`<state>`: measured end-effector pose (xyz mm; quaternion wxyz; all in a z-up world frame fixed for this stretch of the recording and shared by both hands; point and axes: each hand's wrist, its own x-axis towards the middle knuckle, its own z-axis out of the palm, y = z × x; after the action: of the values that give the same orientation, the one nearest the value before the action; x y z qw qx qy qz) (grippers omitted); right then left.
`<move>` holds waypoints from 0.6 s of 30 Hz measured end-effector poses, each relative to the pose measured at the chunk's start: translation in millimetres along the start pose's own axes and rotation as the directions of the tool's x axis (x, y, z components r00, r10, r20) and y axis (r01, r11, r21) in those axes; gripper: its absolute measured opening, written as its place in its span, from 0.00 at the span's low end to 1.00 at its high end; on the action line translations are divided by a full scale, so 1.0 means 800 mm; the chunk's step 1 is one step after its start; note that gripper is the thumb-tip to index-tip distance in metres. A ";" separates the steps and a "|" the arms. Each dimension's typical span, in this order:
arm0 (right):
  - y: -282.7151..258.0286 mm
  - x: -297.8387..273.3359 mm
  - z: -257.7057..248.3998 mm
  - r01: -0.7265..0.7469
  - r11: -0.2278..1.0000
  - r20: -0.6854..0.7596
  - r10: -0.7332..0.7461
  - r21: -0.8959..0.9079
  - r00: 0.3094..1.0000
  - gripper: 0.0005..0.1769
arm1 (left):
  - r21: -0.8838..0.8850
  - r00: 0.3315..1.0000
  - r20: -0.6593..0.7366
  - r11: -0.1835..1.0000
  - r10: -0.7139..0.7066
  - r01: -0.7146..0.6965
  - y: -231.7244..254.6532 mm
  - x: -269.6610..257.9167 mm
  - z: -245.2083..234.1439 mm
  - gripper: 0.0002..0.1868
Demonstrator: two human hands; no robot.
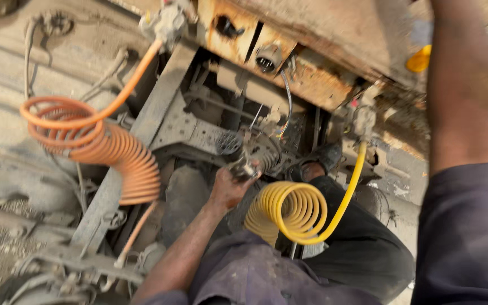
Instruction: The person works on a vehicle's electrical system, cleaning a multi-pin connector with a cloth and then inserting a wire into one of the connector's ports. The task involves handling coiled hoses and wires near the vehicle's undercarriage.
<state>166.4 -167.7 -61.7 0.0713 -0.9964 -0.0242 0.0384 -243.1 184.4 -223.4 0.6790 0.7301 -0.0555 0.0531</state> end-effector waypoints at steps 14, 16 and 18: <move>-0.111 -0.284 0.001 0.476 0.858 -0.175 -0.447 0.195 0.877 0.45 | 0.160 0.969 0.155 0.963 0.191 -0.216 0.010 -0.023 0.017 0.22; -0.119 -0.336 -0.021 0.572 0.773 -0.181 -0.542 0.275 0.820 0.45 | 0.157 0.945 0.152 0.937 0.290 -0.312 0.013 -0.025 0.019 0.23; -0.133 -0.392 -0.056 0.667 0.646 -0.165 -0.662 0.371 0.732 0.45 | 0.157 0.936 0.186 0.931 0.300 -0.329 0.014 -0.023 0.018 0.22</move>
<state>-147.1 -85.4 21.2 0.2856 -0.8805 -0.3784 0.0068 -262.9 169.7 -215.9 0.5841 0.7736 -0.2208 0.1081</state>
